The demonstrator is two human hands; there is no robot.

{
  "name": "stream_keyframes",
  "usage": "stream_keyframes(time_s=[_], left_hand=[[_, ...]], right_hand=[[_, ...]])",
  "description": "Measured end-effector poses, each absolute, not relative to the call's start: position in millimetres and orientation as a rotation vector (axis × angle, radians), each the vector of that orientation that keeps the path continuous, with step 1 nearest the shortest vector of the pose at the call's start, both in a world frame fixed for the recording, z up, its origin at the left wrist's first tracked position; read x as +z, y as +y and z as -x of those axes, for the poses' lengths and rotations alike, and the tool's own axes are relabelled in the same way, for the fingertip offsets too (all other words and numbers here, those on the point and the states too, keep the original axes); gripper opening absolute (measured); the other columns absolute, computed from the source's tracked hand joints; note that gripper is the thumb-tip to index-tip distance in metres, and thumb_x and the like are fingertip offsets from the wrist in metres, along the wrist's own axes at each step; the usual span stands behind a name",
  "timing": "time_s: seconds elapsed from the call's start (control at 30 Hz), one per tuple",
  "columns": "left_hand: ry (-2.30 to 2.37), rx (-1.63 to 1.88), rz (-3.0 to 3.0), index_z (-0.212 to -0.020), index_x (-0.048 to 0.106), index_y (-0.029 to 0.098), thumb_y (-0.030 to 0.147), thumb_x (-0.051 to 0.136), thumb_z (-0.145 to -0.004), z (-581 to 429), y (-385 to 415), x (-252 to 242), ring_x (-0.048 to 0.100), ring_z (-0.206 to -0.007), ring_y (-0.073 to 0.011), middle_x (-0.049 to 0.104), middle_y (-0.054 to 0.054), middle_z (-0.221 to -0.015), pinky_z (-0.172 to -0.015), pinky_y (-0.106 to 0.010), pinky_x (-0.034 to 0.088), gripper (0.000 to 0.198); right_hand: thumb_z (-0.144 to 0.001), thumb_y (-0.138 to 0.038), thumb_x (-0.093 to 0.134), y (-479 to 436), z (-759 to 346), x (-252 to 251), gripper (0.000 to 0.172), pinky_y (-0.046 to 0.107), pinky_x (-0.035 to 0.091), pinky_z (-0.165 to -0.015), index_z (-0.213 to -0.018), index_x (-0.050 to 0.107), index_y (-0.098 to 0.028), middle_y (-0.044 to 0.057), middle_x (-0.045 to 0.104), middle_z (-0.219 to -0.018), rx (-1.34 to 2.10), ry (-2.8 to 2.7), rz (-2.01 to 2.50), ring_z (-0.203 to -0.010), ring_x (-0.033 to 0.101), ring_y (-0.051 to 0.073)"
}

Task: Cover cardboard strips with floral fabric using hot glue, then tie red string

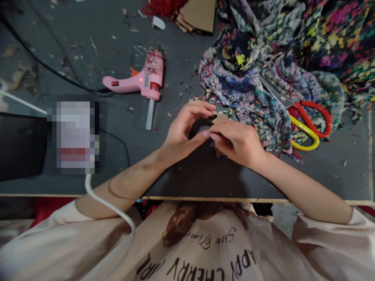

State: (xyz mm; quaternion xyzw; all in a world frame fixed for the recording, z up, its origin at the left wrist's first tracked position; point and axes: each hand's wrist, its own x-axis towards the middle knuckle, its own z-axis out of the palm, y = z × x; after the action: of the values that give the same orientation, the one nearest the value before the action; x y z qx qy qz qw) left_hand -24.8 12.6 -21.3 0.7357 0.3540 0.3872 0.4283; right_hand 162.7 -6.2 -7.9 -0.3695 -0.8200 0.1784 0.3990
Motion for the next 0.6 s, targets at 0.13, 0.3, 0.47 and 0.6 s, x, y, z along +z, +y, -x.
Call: stream_keyframes(time_s=[0.13, 0.3, 0.47, 0.6], left_hand=[[0.832, 0.985, -1.851, -0.111, 0.052, 0.025, 0.049, 0.056, -0.094, 24.3, 13.6, -23.4, 0.056, -0.123, -0.0202, 0.059, -0.010, -0.127, -0.103, -0.036, 0.049, 0.029], [0.748, 1.005, -1.886, -0.113, 0.053, 0.023, 0.042, 0.060, -0.094, 24.4, 15.4, -27.6, 0.057, -0.121, -0.0198, 0.060, -0.010, -0.126, -0.102, -0.034, 0.050, 0.028], [0.746, 1.007, -1.872, -0.113, 0.054, 0.023, 0.041, 0.055, -0.097, 25.5, 15.4, -27.2, 0.059, -0.120, -0.0200, 0.061, -0.009, -0.125, -0.101, -0.035, 0.051, 0.024], [0.747, 1.007, -1.864, -0.113, 0.054, 0.023, 0.041, 0.055, -0.097, 26.0, 15.7, -27.2, 0.060, -0.119, -0.0202, 0.061, -0.009, -0.124, -0.101, -0.035, 0.051, 0.024]], right_hand=[[-0.093, -0.019, 0.053, -5.3, -163.4, -9.2, 0.016, 0.024, 0.048, -0.062, -0.084, 0.066, -0.021, 0.002, 0.071, -0.070, 0.387, -2.115, 0.935, -0.064, 0.066, 0.014], [-0.089, -0.015, 0.054, -5.8, -161.9, -10.6, 0.015, 0.022, 0.045, -0.057, -0.076, 0.060, -0.020, -0.001, 0.064, -0.061, 0.268, -2.126, 0.962, -0.057, 0.060, 0.012], [-0.086, -0.009, 0.053, -3.6, -163.9, -8.6, 0.015, 0.020, 0.048, -0.058, -0.080, 0.062, -0.020, -0.002, 0.067, -0.066, 0.309, -1.999, 1.017, -0.058, 0.062, 0.010], [-0.091, -0.013, 0.055, -2.1, -165.4, -8.7, 0.014, 0.022, 0.054, -0.068, -0.089, 0.068, -0.019, 0.002, 0.076, -0.083, 0.360, -2.000, 0.974, -0.074, 0.072, 0.014]])
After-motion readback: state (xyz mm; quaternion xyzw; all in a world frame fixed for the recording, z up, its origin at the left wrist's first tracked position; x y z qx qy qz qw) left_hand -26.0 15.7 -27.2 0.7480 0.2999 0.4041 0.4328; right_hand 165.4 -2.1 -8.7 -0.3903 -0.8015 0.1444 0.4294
